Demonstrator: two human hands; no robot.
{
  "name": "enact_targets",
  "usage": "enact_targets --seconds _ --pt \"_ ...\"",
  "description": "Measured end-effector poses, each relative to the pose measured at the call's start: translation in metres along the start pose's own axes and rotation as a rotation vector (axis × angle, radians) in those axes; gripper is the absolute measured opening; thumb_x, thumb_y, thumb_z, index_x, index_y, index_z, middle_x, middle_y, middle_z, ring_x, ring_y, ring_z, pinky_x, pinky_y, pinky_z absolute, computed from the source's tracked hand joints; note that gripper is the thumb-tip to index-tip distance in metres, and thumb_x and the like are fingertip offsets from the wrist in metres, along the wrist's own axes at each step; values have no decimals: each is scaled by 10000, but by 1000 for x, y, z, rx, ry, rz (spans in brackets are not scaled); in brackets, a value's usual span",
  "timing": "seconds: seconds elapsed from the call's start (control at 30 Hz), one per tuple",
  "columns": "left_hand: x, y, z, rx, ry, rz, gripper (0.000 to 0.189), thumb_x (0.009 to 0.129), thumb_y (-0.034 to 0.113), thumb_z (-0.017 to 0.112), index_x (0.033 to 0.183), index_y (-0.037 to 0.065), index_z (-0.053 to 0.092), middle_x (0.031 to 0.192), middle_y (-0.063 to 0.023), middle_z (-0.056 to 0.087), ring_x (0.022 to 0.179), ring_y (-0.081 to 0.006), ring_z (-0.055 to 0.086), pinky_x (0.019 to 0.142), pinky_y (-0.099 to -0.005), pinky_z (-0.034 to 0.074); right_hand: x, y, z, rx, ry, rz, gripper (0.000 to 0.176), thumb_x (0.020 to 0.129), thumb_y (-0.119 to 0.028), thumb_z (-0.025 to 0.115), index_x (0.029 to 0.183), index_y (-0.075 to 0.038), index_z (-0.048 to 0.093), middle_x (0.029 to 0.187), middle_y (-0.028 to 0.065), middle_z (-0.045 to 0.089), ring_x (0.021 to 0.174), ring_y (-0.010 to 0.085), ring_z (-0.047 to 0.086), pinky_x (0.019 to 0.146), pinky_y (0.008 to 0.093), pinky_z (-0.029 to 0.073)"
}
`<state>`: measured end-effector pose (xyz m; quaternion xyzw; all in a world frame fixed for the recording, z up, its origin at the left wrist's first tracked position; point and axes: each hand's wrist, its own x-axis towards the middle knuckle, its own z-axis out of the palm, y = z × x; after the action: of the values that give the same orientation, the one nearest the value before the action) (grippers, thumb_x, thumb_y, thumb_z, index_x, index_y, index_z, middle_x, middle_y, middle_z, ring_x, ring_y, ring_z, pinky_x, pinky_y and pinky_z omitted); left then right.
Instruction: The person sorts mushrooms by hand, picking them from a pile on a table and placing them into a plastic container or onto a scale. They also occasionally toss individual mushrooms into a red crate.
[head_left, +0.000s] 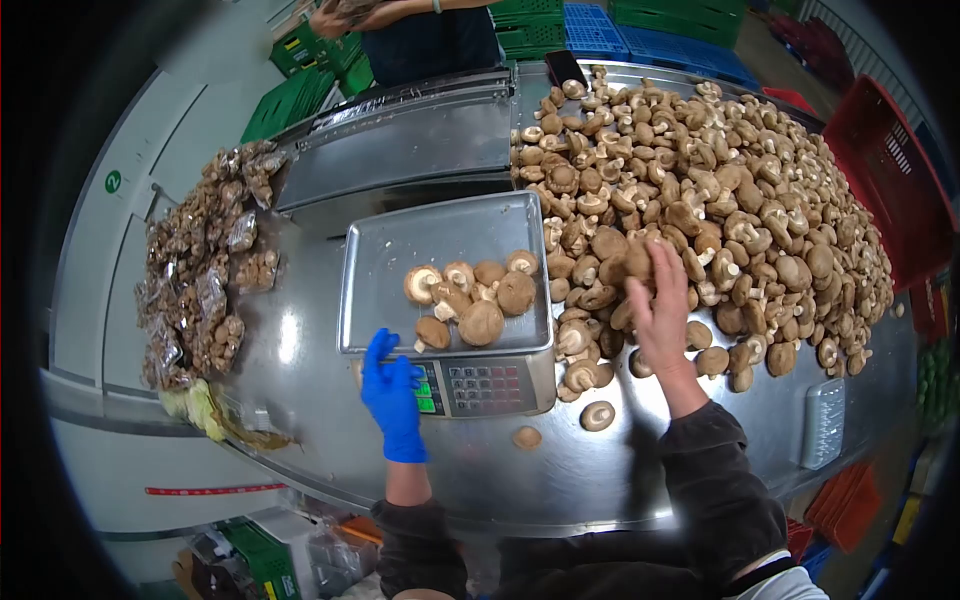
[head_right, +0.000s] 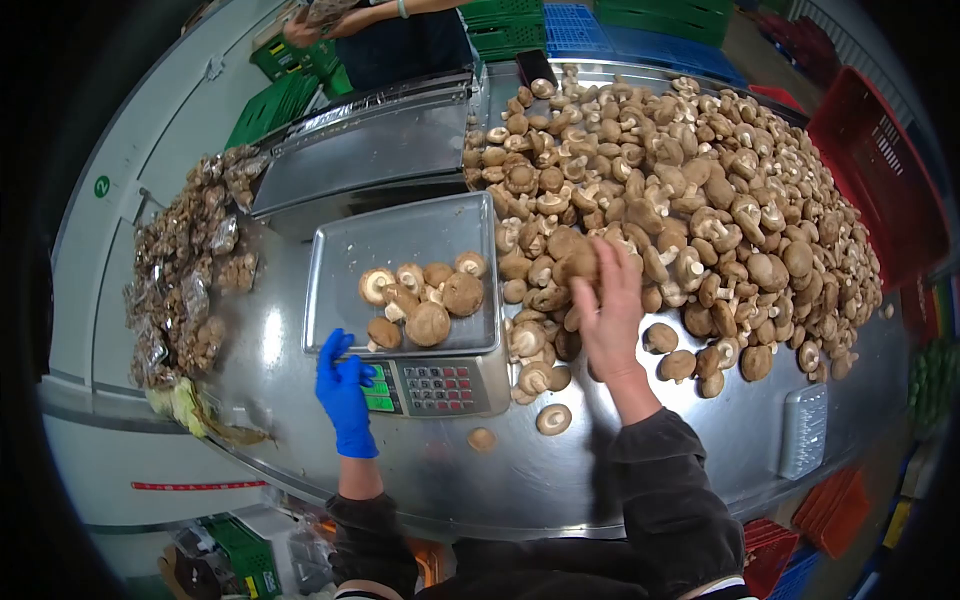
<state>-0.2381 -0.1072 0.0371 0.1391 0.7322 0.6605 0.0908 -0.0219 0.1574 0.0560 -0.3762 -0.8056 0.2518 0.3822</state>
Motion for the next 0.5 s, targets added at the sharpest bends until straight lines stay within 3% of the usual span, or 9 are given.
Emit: enact_targets --seconds 0.03,0.07,0.1,0.17,0.2,0.3,0.33,0.47,0.5 --pt "2 -1 -8 -16 45 75 411 909 -13 529 1320 -3 505 1197 -132 599 677 -95 595 569 -210 479 -5 29 0 -168 -74 7 504 894 -163 594 1363 -53 446 1400 198 411 1305 378 387 1088 444 323" --pt "5 2 -15 -68 32 128 386 944 46 506 1326 -9 502 1224 -129 595 814 -136 626 687 -247 502 -8 38 -4 -232 -121 -46 525 891 -164 600 1373 -43 432 1403 205 404 1317 384 369 1098 449 307" --pt "11 5 -17 -64 31 121 386 944 46 506 1326 -9 502 1224 -129 595 814 -136 626 687 -247 502 -11 45 -5 -296 -162 -96 546 888 -165 606 1382 -32 417 1407 212 397 1328 391 352 1109 454 290" --pt "21 15 -19 -36 98 199 378 964 72 458 1328 -23 502 1280 -137 567 1010 -177 609 851 -295 494 -8 27 -5 -261 -160 -73 569 882 -164 614 1393 -28 403 1417 216 387 1335 392 345 1114 457 286" --pt "25 18 -21 -7 48 210 415 997 149 411 1375 -14 463 1354 -149 521 1196 -235 532 1014 -351 412 -4 12 -4 -225 -148 -60 592 877 -163 621 1404 -24 390 1427 220 377 1343 393 338 1119 459 281" --pt "41 19 -6 -3 2 335 457 997 180 421 1410 -15 421 1391 -149 493 1296 -262 453 1089 -381 337 5 -28 9 -8 -248 -202 662 813 -143 649 1408 -29 383 1460 240 338 1375 398 304 1153 456 248" --pt "42 20 1 1 -79 331 485 990 230 454 1416 1 419 1456 -153 421 1380 -275 343 1133 -413 264 8 -43 14 10 -325 -226 685 794 -133 651 1416 -48 377 1472 246 318 1383 400 290 1159 455 238" --pt "36 24 41 217 -198 509 595 926 332 576 1419 33 428 1504 -168 346 1399 -332 296 1131 -446 257 13 -63 48 21 -503 -330 755 756 -128 671 1439 -103 350 1498 259 270 1399 407 261 1163 462 230" --pt "34 22 50 385 -263 565 672 862 381 648 1409 50 441 1499 -174 337 1392 -367 282 1125 -465 264 13 -61 56 13 -502 -333 755 756 -128 671 1439 -103 350 1498 259 270 1399 407 261 1163 462 230"
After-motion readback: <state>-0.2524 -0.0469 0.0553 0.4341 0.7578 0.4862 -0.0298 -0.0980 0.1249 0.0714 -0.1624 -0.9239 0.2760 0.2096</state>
